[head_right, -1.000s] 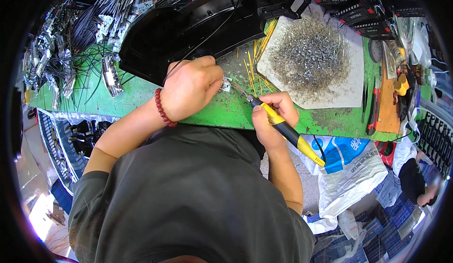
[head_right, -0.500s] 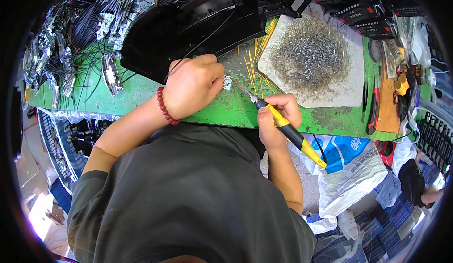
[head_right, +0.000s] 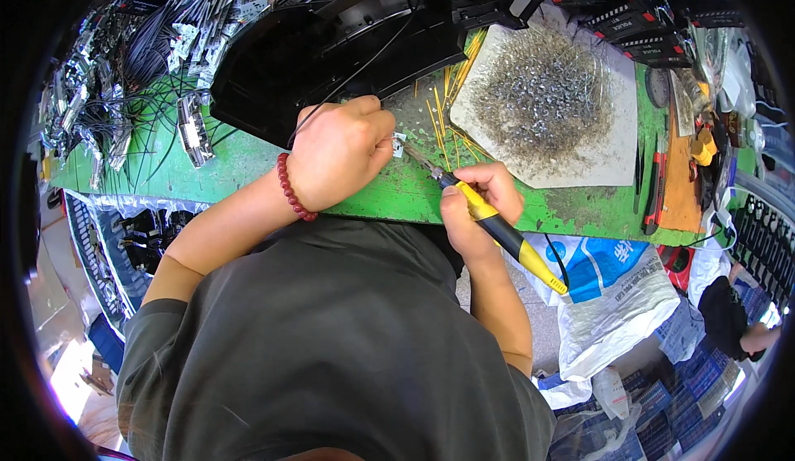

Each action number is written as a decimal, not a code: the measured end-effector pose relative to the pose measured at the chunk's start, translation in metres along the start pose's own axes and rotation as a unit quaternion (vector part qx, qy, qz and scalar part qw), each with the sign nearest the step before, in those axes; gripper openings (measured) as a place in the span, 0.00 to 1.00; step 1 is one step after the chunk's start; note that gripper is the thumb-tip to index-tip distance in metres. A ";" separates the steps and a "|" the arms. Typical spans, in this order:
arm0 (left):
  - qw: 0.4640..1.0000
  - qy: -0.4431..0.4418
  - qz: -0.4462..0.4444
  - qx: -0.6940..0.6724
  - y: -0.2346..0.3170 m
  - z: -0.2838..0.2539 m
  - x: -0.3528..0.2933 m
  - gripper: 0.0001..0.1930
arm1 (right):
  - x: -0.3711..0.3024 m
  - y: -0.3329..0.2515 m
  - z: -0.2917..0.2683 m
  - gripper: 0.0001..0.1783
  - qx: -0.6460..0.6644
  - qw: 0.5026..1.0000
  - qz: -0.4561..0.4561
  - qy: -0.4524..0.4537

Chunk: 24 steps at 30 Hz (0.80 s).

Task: Soldering wires to circuit boards and assembling them into plastic housings.

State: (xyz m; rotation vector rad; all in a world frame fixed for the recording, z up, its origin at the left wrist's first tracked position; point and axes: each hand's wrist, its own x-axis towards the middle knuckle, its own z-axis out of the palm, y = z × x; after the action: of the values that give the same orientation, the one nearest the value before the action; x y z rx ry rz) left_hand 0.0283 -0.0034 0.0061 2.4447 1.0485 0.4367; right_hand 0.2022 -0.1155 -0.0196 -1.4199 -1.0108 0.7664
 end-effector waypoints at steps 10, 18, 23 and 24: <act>1.000 0.000 0.004 -0.006 0.000 0.000 0.000 0.06 | -0.004 0.010 -0.002 0.11 0.070 0.997 -0.007 0.024; 1.000 0.011 0.005 0.012 0.000 0.002 -0.002 0.06 | 0.002 -0.001 0.010 0.12 -0.092 0.991 -0.070 -0.074; 0.997 0.056 0.036 0.050 0.000 0.010 -0.004 0.07 | 0.012 0.006 0.014 0.10 -0.166 0.961 -0.198 -0.097; 0.994 0.067 0.050 0.074 0.000 0.012 -0.006 0.08 | 0.012 0.006 0.014 0.10 -0.174 0.961 -0.198 -0.087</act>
State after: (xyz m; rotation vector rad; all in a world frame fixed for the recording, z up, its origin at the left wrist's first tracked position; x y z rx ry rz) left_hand 0.0300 -0.0109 -0.0047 2.6387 1.0481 0.5811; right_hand 0.1953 -0.0985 -0.0259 -1.3923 -1.5705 0.4327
